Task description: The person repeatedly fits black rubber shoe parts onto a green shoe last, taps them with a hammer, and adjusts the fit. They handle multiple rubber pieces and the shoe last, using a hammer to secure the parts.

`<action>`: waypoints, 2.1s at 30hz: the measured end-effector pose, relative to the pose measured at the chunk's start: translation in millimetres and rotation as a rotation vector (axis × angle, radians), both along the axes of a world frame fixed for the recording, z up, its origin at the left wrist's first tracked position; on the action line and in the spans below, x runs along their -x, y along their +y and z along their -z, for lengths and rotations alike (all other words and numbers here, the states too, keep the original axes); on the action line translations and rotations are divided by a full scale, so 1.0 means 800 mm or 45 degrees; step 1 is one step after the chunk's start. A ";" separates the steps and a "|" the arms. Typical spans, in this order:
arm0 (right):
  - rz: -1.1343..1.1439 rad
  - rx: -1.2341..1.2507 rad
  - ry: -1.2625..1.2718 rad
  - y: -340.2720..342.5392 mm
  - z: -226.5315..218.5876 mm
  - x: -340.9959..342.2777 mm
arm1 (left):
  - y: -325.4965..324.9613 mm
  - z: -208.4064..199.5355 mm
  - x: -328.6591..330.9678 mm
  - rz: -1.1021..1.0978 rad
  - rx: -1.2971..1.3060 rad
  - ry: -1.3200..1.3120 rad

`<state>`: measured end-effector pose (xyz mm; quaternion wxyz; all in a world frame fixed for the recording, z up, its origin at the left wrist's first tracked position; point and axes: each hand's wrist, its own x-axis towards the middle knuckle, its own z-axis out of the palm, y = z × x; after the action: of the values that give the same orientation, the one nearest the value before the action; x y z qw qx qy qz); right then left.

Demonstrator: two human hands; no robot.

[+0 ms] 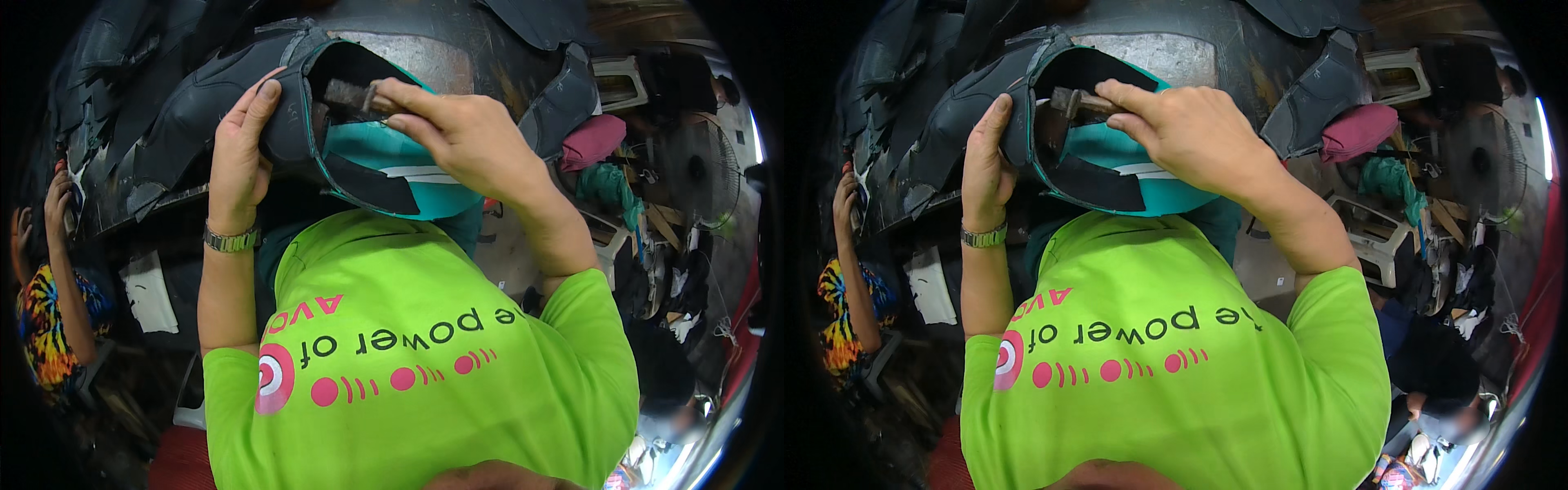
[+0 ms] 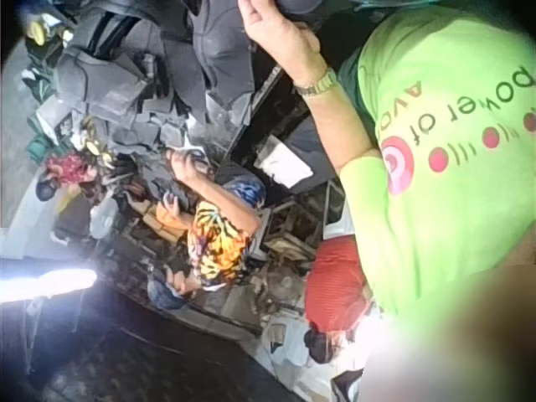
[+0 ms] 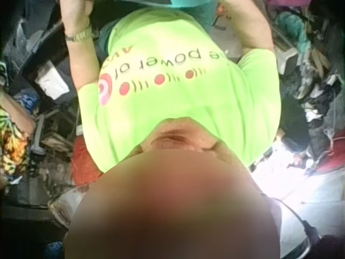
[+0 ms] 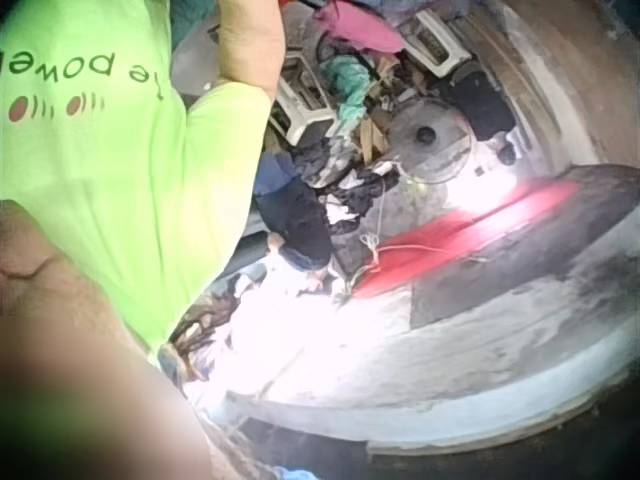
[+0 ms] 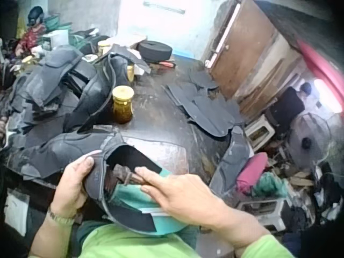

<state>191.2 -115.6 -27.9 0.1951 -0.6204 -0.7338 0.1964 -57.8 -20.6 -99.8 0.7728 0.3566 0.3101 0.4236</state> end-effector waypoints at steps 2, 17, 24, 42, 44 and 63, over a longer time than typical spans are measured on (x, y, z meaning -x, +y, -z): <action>-0.019 -0.155 0.321 -0.009 0.001 -0.008 | 0.005 -0.001 0.000 -0.044 0.010 0.038; 0.041 0.051 0.128 -0.037 0.004 -0.032 | 0.044 -0.010 -0.015 0.130 -0.197 0.413; 0.113 0.076 -0.058 -0.028 0.005 -0.025 | 0.074 -0.014 -0.033 0.135 -0.551 0.779; 0.301 -0.022 -0.023 0.028 0.028 -0.036 | 0.191 -0.015 -0.091 0.636 -1.261 1.410; 0.291 -0.105 0.090 0.029 0.030 -0.039 | 0.204 0.002 -0.085 0.566 -1.756 1.308; 0.759 -0.421 -0.225 0.029 0.054 -0.091 | 0.157 -0.018 -0.086 0.317 -0.403 0.951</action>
<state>264.3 -92.3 -71.2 0.2774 -0.7820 -0.5563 -0.0451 11.1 105.2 -85.0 0.5885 0.6345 0.4545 0.2110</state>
